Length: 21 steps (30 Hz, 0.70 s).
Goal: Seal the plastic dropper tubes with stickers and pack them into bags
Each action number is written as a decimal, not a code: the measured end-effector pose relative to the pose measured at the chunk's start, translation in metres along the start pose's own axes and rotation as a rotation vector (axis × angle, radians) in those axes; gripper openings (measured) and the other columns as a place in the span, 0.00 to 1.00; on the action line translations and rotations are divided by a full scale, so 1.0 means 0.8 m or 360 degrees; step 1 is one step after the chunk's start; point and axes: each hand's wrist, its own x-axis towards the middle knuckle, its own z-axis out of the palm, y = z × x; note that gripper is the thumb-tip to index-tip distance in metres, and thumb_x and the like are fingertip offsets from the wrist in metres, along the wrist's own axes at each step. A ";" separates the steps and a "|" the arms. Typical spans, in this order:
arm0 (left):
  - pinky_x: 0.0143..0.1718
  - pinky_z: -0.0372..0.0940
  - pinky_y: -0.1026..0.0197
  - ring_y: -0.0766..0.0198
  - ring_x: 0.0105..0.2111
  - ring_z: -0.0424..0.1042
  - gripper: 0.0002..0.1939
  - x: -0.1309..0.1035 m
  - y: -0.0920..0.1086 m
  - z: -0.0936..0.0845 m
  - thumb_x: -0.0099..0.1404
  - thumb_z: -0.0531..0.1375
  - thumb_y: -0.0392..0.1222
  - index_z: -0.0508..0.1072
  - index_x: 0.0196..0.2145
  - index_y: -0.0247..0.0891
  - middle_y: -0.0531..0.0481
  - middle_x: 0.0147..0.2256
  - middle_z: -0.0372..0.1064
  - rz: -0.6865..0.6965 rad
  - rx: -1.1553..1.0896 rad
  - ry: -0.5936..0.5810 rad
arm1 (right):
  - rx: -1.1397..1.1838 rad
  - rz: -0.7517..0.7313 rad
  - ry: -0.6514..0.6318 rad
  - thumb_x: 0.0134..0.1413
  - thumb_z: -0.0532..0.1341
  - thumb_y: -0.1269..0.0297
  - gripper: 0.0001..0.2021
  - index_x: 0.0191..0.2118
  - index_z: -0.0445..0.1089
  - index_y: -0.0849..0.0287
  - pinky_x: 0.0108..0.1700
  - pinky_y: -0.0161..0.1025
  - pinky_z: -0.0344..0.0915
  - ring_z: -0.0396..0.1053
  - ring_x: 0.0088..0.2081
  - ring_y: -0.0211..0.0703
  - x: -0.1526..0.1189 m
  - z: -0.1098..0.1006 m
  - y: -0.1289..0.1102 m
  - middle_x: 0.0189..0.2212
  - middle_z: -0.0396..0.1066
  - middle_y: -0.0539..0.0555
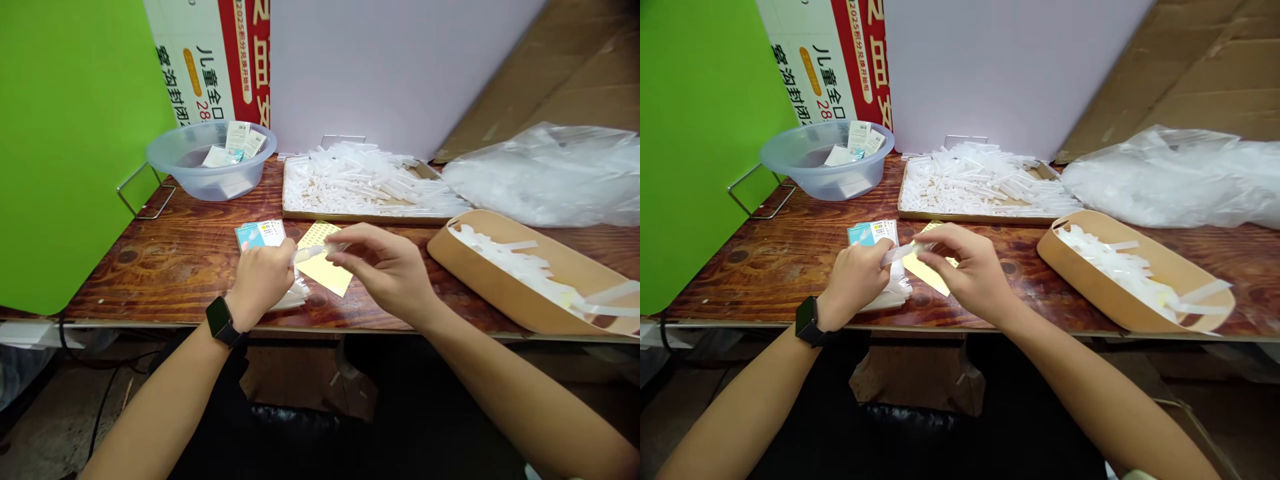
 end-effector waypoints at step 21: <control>0.30 0.57 0.59 0.55 0.28 0.73 0.13 -0.007 -0.004 -0.007 0.61 0.49 0.32 0.72 0.38 0.37 0.44 0.27 0.73 0.0197 0.0140 0.0074 | -0.0990 -0.0522 -0.0245 0.63 0.50 0.52 0.18 0.31 0.68 0.59 0.29 0.36 0.58 0.66 0.27 0.40 -0.004 0.004 0.009 0.27 0.71 0.56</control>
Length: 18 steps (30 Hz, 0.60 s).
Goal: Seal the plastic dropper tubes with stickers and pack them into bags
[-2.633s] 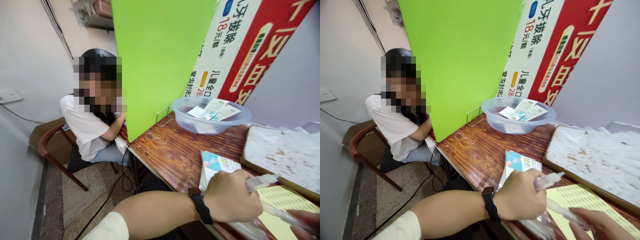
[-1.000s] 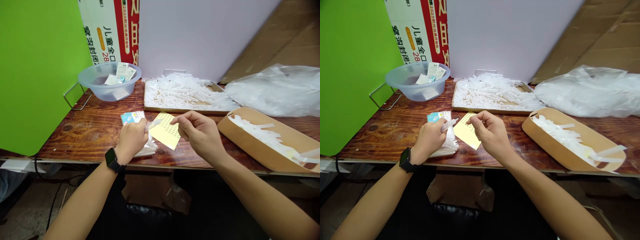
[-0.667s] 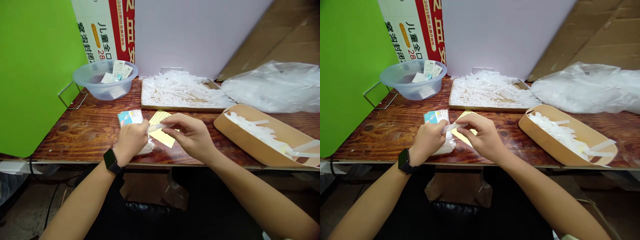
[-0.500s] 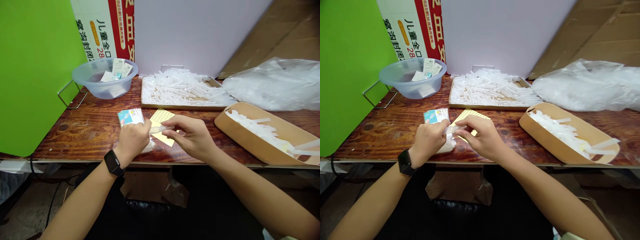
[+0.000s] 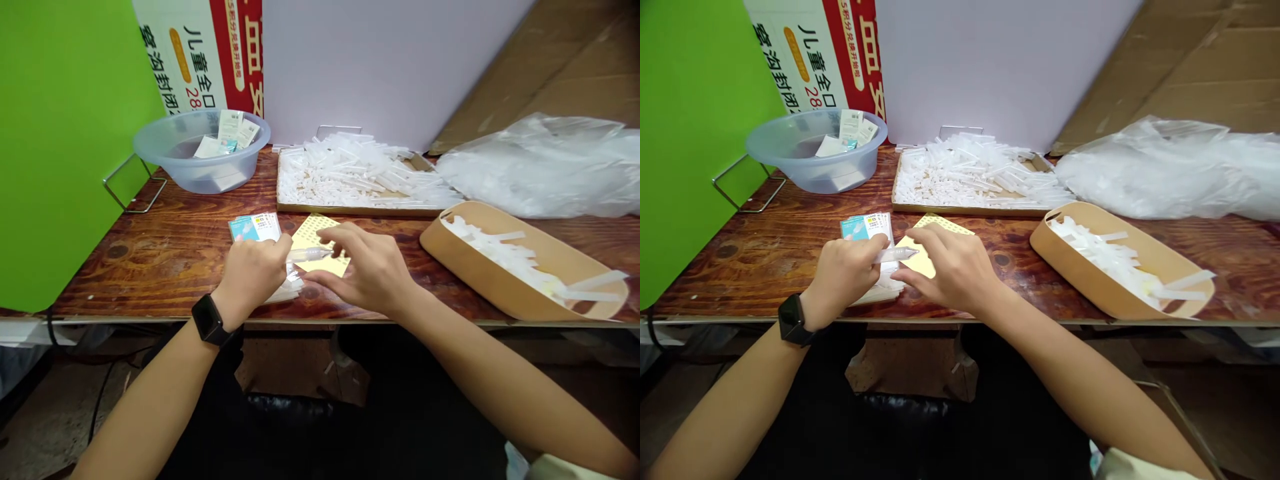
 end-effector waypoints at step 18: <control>0.28 0.58 0.57 0.50 0.28 0.73 0.17 -0.003 -0.003 -0.015 0.61 0.47 0.30 0.72 0.42 0.34 0.41 0.27 0.72 0.0156 0.0183 -0.0191 | 0.0371 0.0183 -0.0345 0.65 0.46 0.56 0.19 0.23 0.55 0.57 0.25 0.37 0.43 0.52 0.21 0.35 -0.007 0.002 -0.014 0.19 0.56 0.48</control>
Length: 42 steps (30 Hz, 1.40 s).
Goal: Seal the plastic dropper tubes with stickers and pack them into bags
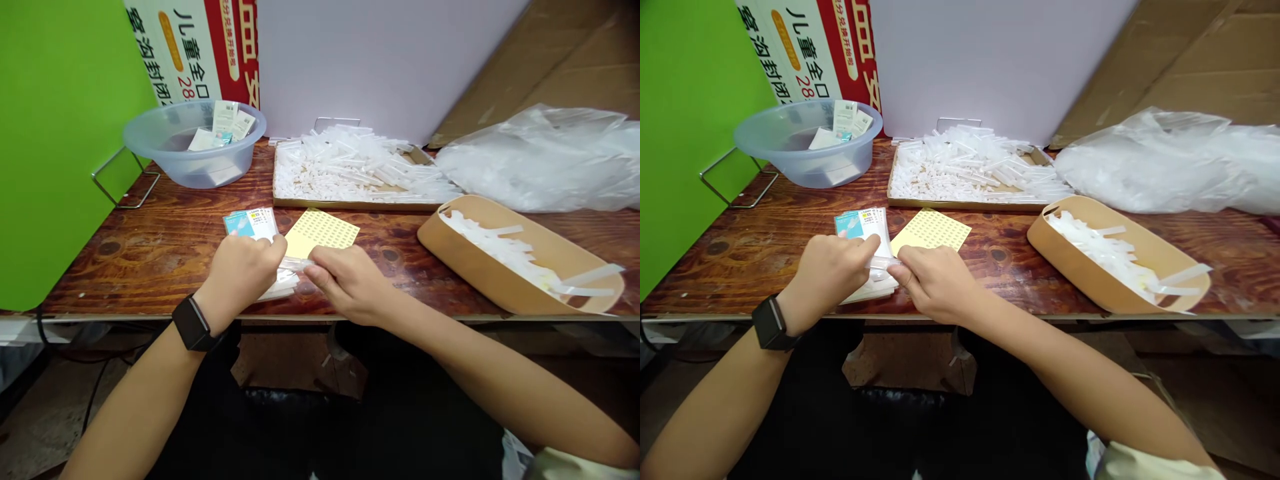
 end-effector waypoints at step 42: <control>0.24 0.64 0.68 0.70 0.21 0.70 0.18 0.017 0.014 0.009 0.63 0.56 0.30 0.66 0.51 0.31 0.51 0.29 0.68 -0.1325 -0.3258 0.0273 | 0.0298 0.0049 -0.0009 0.54 0.59 0.65 0.09 0.35 0.77 0.57 0.43 0.46 0.65 0.67 0.39 0.47 -0.004 0.032 0.160 0.36 0.68 0.57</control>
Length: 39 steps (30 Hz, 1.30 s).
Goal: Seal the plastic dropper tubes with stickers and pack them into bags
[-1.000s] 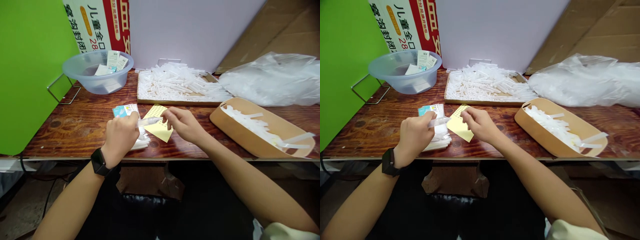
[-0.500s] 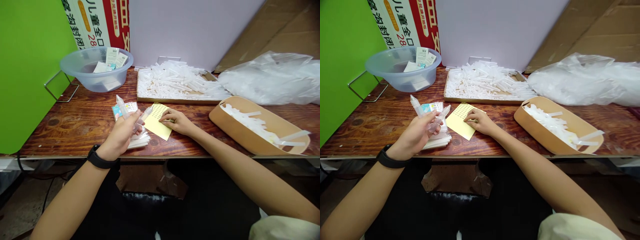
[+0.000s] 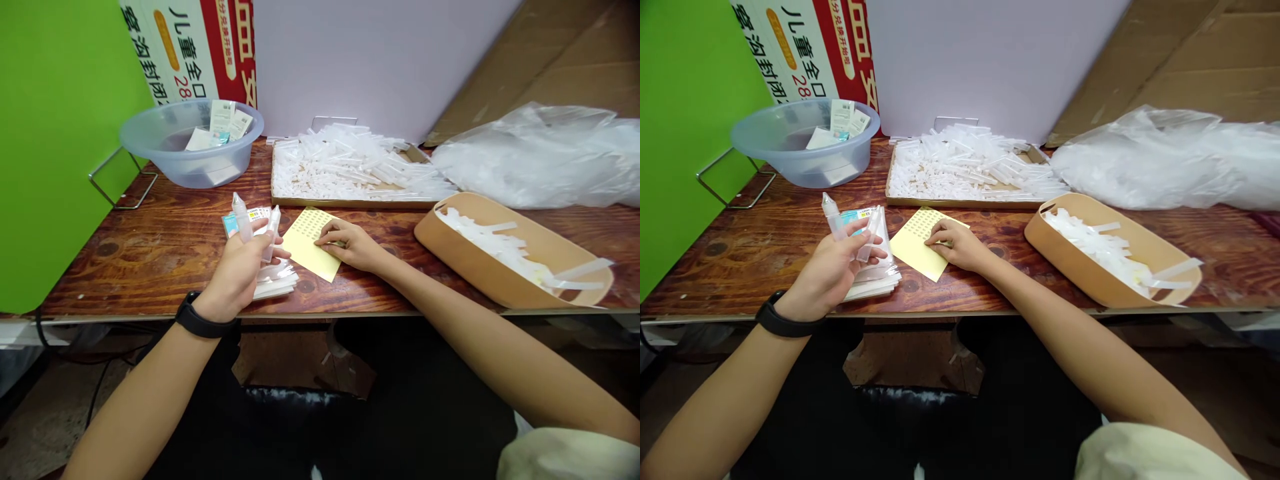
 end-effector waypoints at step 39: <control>0.25 0.66 0.67 0.65 0.25 0.73 0.12 0.001 -0.005 -0.003 0.62 0.58 0.45 0.72 0.39 0.35 0.48 0.26 0.72 0.0123 0.0099 -0.0127 | -0.0182 0.0271 -0.0163 0.55 0.53 0.70 0.04 0.29 0.57 0.57 0.34 0.40 0.58 0.60 0.30 0.43 0.019 -0.015 -0.031 0.29 0.63 0.54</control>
